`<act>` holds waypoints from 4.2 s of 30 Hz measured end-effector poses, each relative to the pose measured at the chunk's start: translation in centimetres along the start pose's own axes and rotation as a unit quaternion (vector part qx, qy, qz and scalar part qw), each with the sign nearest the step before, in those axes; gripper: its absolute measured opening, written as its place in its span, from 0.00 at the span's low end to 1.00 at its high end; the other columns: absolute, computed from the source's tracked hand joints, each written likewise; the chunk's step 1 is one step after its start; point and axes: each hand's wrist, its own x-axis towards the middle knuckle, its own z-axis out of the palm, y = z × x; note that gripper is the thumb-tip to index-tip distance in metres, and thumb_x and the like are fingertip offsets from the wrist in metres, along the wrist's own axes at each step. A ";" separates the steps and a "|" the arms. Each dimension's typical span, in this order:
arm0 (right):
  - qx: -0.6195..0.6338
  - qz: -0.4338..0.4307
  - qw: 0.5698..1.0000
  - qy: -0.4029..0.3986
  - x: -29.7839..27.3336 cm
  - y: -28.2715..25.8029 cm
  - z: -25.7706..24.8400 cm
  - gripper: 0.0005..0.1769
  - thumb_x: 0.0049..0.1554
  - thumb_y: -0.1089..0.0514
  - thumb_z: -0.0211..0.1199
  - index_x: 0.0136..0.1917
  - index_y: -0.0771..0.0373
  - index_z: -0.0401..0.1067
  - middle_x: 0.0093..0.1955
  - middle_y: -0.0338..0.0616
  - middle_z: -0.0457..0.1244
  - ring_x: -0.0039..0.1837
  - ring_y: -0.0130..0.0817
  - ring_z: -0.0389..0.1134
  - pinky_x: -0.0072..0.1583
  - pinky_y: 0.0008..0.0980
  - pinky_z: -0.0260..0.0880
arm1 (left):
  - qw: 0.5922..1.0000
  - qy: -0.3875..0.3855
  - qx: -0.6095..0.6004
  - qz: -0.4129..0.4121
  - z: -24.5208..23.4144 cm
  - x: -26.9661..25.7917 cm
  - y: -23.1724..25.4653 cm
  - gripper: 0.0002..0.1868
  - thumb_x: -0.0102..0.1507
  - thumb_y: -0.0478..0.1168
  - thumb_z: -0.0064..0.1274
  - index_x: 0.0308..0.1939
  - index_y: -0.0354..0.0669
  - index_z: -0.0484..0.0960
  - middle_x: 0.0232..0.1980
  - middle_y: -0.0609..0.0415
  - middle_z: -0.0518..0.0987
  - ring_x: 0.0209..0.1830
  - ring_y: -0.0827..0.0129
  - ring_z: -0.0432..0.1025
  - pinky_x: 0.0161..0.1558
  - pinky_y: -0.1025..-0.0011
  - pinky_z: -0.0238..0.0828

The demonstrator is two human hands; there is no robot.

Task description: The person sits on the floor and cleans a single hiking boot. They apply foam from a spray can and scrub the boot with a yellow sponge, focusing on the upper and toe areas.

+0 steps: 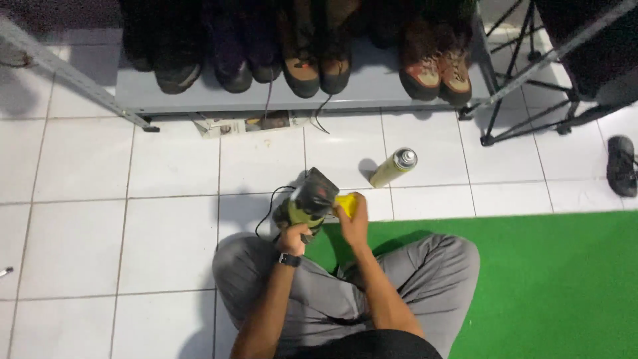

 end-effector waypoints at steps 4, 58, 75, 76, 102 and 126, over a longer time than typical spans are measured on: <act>0.095 -0.027 0.993 0.061 -2.7 -1.2 -5.4 0.27 0.60 0.58 0.67 0.69 0.61 0.61 0.53 0.53 0.62 0.53 0.45 0.65 0.57 0.45 0.67 | 0.914 -0.039 0.378 0.140 -2.5 11.0 -10.9 0.22 0.40 0.52 0.77 0.33 0.50 0.90 0.42 0.45 0.81 0.50 0.59 0.76 0.55 0.68 0.70; -0.280 -0.311 0.832 -0.363 5.9 3.1 3.4 0.39 0.49 0.66 0.68 0.71 0.73 0.59 0.63 0.71 0.59 0.68 0.72 0.59 0.70 0.61 0.59 | 0.940 -0.165 0.276 0.113 -2.4 15.5 1.4 0.30 0.70 0.67 0.44 0.25 0.50 0.73 0.15 0.59 0.68 0.11 0.81 0.54 0.16 0.75 0.54; -0.280 -0.288 0.890 -0.217 -2.7 5.4 3.0 0.47 0.50 0.42 0.76 0.71 0.67 0.57 0.48 0.59 0.61 0.50 0.65 0.69 0.51 0.51 0.74 | 0.912 -0.131 0.303 0.245 -1.9 20.4 -7.4 0.35 0.74 0.65 0.40 0.48 0.31 0.79 0.19 0.48 0.74 0.13 0.63 0.63 0.21 0.59 0.59; -0.280 -0.289 0.892 -0.207 -2.6 5.5 2.5 0.47 0.50 0.42 0.76 0.71 0.67 0.57 0.48 0.59 0.61 0.50 0.65 0.69 0.51 0.51 0.74 | 0.908 -0.137 0.305 0.252 -1.4 20.4 -7.5 0.35 0.74 0.65 0.40 0.48 0.31 0.79 0.19 0.48 0.74 0.13 0.63 0.63 0.21 0.59 0.59; -0.213 -0.302 0.929 -0.011 3.6 0.9 5.4 0.40 0.60 0.49 0.70 0.72 0.74 0.56 0.60 0.61 0.56 0.64 0.63 0.63 0.66 0.52 0.64 | 0.999 0.013 0.008 0.045 3.4 10.9 -6.9 0.37 0.65 0.58 0.63 0.72 0.49 0.69 0.71 0.47 0.72 0.71 0.51 0.65 0.68 0.45 0.62; -0.362 -0.385 0.848 -0.048 0.0 5.2 4.1 0.29 0.36 0.49 0.78 0.45 0.64 0.70 0.41 0.49 0.59 0.43 0.53 0.64 0.46 0.47 0.63 | 0.996 -0.004 0.081 -0.024 3.0 14.2 -9.6 0.39 0.68 0.64 0.55 0.75 0.46 0.65 0.61 0.42 0.78 0.52 0.48 0.76 0.52 0.41 0.74</act>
